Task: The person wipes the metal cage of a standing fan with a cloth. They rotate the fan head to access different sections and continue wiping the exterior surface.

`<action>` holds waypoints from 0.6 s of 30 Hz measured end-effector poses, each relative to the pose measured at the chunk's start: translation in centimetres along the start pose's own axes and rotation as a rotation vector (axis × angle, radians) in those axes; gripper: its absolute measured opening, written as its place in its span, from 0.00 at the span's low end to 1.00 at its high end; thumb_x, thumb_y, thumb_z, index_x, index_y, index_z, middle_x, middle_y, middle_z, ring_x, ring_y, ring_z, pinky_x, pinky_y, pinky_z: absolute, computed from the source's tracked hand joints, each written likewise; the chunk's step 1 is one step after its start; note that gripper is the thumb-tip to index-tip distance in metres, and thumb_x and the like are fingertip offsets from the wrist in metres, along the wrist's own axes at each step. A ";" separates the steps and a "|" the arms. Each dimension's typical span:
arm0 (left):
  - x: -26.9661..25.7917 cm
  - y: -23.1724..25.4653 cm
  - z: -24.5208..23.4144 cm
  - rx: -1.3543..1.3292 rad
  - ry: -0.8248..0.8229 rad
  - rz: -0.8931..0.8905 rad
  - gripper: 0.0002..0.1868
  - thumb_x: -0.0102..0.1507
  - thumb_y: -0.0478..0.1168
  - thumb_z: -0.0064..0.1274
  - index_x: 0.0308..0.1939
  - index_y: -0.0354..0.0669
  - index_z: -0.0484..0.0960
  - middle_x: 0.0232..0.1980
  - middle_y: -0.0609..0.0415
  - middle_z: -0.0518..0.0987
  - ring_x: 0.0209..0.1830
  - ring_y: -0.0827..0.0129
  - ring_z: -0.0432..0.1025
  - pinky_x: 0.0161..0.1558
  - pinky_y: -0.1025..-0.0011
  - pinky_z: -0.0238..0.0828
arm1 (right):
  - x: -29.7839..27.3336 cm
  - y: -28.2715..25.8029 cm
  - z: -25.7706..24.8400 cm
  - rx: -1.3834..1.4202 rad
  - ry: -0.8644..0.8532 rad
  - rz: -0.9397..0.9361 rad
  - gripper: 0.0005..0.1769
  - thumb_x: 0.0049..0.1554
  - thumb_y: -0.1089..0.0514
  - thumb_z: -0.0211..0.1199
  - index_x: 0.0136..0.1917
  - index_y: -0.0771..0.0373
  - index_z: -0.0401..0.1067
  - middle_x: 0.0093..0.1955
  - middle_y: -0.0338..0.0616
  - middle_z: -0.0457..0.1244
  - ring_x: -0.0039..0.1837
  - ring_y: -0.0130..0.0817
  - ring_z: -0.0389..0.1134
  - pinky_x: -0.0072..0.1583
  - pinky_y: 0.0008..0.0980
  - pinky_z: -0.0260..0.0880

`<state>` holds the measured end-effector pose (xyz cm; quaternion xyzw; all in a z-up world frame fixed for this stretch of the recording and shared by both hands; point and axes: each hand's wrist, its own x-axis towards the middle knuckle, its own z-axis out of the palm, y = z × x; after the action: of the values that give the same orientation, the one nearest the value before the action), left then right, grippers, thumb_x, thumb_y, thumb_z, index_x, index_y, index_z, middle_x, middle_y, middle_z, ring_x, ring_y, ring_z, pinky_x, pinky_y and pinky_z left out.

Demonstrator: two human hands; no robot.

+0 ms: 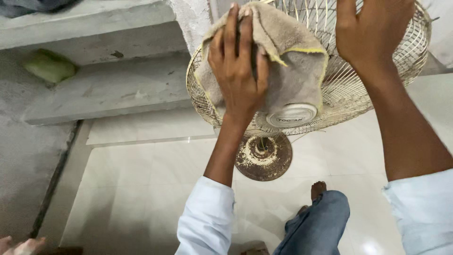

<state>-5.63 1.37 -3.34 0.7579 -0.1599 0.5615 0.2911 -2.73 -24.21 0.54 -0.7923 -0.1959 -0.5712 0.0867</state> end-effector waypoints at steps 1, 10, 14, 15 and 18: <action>0.1 0.5 0.0 0.041 -0.028 -0.008 0.30 0.65 0.46 0.45 0.73 0.46 0.70 0.77 0.49 0.64 0.76 0.57 0.60 0.78 0.51 0.51 | 0.0 -0.1 0.1 -0.008 -0.006 0.017 0.09 0.67 0.61 0.53 0.51 0.71 0.69 0.46 0.53 0.62 0.52 0.49 0.64 0.54 0.50 0.58; 7.3 -0.4 1.4 0.066 -0.330 -0.161 0.22 0.68 0.55 0.44 0.54 0.45 0.81 0.55 0.51 0.82 0.60 0.58 0.74 0.66 0.52 0.62 | -0.4 1.3 0.8 -0.004 -0.058 0.040 0.11 0.70 0.58 0.52 0.52 0.69 0.68 0.44 0.52 0.59 0.50 0.45 0.62 0.53 0.49 0.57; 4.6 -0.8 1.4 0.040 -0.255 -0.170 0.23 0.69 0.52 0.41 0.60 0.46 0.79 0.61 0.53 0.82 0.66 0.62 0.74 0.74 0.60 0.62 | -0.9 1.5 0.6 -0.041 -0.060 0.027 0.11 0.72 0.58 0.50 0.54 0.68 0.68 0.47 0.51 0.60 0.53 0.42 0.63 0.54 0.46 0.58; 3.2 -0.9 1.6 0.064 -0.150 -0.097 0.25 0.69 0.51 0.38 0.65 0.45 0.75 0.67 0.52 0.77 0.70 0.61 0.71 0.77 0.58 0.58 | -0.8 1.5 0.8 -0.017 -0.071 0.045 0.12 0.72 0.57 0.50 0.54 0.68 0.68 0.47 0.51 0.60 0.52 0.42 0.63 0.54 0.46 0.57; -1.3 -0.5 2.3 0.124 0.067 0.063 0.31 0.70 0.49 0.32 0.77 0.45 0.64 0.80 0.53 0.63 0.78 0.60 0.61 0.81 0.55 0.48 | -0.8 1.7 0.8 0.066 -0.097 0.096 0.14 0.72 0.54 0.51 0.52 0.68 0.69 0.44 0.50 0.59 0.49 0.42 0.62 0.52 0.46 0.56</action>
<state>-4.07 0.20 -5.15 0.7498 -0.1386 0.6044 0.2308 -1.53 -25.61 -0.32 -0.8244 -0.1802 -0.5204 0.1304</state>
